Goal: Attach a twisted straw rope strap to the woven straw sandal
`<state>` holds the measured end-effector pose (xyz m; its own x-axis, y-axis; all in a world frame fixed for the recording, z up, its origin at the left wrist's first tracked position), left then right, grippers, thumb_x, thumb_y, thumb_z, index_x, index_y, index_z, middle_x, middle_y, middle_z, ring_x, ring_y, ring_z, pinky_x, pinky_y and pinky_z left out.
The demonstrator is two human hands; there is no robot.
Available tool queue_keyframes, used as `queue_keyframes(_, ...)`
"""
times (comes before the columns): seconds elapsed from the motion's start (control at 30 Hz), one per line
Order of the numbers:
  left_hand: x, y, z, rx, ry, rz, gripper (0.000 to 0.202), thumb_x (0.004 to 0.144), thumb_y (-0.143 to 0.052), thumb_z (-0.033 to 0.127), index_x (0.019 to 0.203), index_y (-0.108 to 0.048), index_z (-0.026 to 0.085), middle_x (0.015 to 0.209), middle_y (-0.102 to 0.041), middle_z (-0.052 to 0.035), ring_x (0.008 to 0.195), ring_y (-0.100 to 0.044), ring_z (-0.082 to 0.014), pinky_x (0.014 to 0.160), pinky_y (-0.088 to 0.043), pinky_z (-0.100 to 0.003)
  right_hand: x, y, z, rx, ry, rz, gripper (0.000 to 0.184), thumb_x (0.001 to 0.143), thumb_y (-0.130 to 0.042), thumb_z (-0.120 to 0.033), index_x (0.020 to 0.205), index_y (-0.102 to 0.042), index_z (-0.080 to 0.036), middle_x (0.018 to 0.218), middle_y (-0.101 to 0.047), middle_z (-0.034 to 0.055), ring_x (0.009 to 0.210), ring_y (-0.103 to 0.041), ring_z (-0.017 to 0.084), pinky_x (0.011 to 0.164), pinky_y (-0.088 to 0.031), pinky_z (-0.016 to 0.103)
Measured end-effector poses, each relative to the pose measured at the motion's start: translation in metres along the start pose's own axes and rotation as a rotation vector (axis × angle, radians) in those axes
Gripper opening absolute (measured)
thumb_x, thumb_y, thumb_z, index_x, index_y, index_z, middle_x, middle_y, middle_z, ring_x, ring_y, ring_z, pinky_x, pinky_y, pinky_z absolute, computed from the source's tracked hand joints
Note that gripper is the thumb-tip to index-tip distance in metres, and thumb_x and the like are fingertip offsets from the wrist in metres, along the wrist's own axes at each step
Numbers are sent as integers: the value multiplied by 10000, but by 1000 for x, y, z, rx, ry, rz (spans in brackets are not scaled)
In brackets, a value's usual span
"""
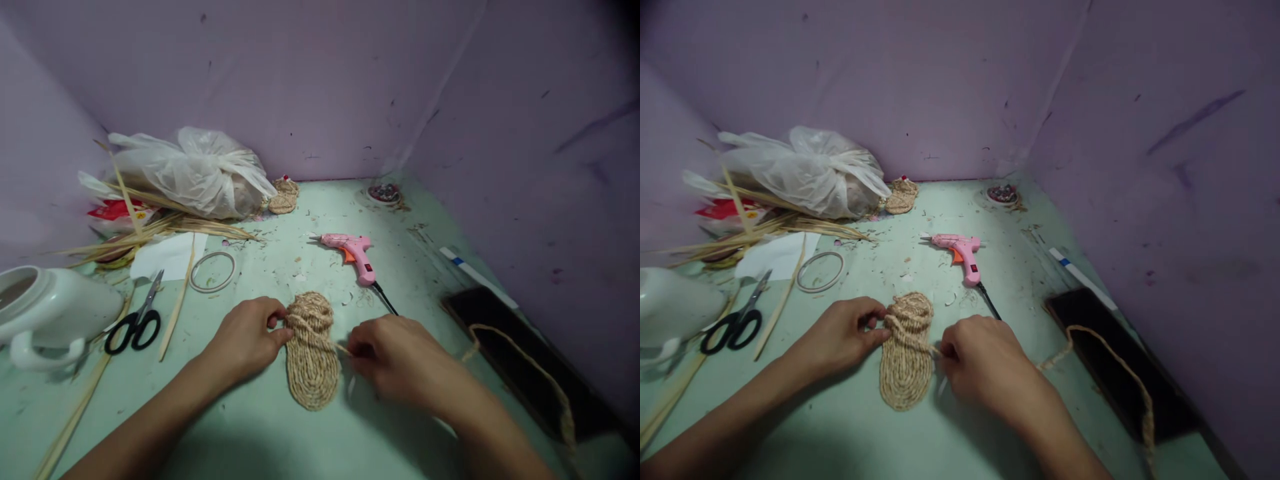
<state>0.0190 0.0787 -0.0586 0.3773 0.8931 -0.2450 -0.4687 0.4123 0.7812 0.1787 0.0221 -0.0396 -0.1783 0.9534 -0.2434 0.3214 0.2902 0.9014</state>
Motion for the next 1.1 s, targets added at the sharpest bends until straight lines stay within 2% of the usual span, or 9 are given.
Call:
queue_keyframes(0.17,-7,4,6,233,19,-17,148,664,-600,349,724,-645,221,616,-595,-12,546,-486,-164,489,-218,-251,10,2,8,121,-88,109,64,696,-620,-176,674,-664,-216,546,-628,-14,477,-488,118,456,-240,229)
queue_keyframes(0.23,-9,8,8,293,17,-65,158,668,-590,347,738,-644,217,640,-614,-15,566,-511,-173,499,-244,-250,16,-3,8,237,-61,76,51,711,-632,-232,679,-661,-204,563,-633,-10,487,-481,112,461,-252,227)
queue_keyframes(0.3,-12,17,7,313,33,-96,234,685,-568,352,855,-656,217,705,-644,-22,601,-546,-183,522,-292,-252,20,-8,9,333,-48,37,83,716,-637,-267,687,-663,-194,569,-629,-6,502,-475,110,468,-265,223)
queue_keyframes(0.4,-14,36,3,308,68,-65,386,712,-538,405,1030,-630,207,805,-671,-39,658,-577,-199,564,-360,-272,24,-15,14,433,-48,4,100,710,-636,-267,688,-671,-177,580,-618,2,520,-466,106,474,-280,218)
queue_keyframes(0.5,-17,47,3,335,72,-28,390,707,-545,444,1000,-650,209,750,-673,-38,672,-586,-215,579,-382,-295,27,-23,18,512,-49,-32,117,697,-639,-267,681,-683,-160,555,-590,0,503,-437,97,470,-290,218)
queue_keyframes(0.6,-20,46,11,308,24,33,333,702,-562,431,931,-668,213,676,-657,-19,629,-578,-196,566,-382,-290,30,-30,22,592,-74,-49,136,684,-641,-274,649,-680,-149,511,-543,-11,478,-405,90,455,-289,220)
queue_keyframes(0.8,-27,36,41,211,-228,230,111,721,-552,255,772,-627,190,670,-622,10,582,-526,-123,556,-365,-240,32,-35,19,856,-38,-116,115,645,-657,-246,617,-644,-136,535,-551,-12,483,-424,82,476,-321,223)
queue_keyframes(0.93,-25,34,36,209,-217,283,78,696,-585,220,750,-547,180,629,-575,30,543,-497,-105,533,-350,-225,29,-31,16,1034,-30,-156,100,635,-658,-206,592,-622,-124,544,-562,-13,484,-441,70,493,-335,212)
queue_keyframes(1.1,-16,32,27,164,-190,269,109,685,-598,200,771,-532,184,585,-544,48,518,-482,-98,523,-348,-223,27,-26,21,1097,-55,-159,112,633,-662,-189,567,-594,-130,497,-517,-45,451,-403,52,468,-302,200)
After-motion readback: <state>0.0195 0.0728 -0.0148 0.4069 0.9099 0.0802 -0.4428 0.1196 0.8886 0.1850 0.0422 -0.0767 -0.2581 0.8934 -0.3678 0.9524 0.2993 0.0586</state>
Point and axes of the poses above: each hand's wrist, its own x-axis towards the middle knuckle, its own y-axis out of the back of the hand, z = x × y, the point moved 8 cm from there along x, towards the middle knuckle
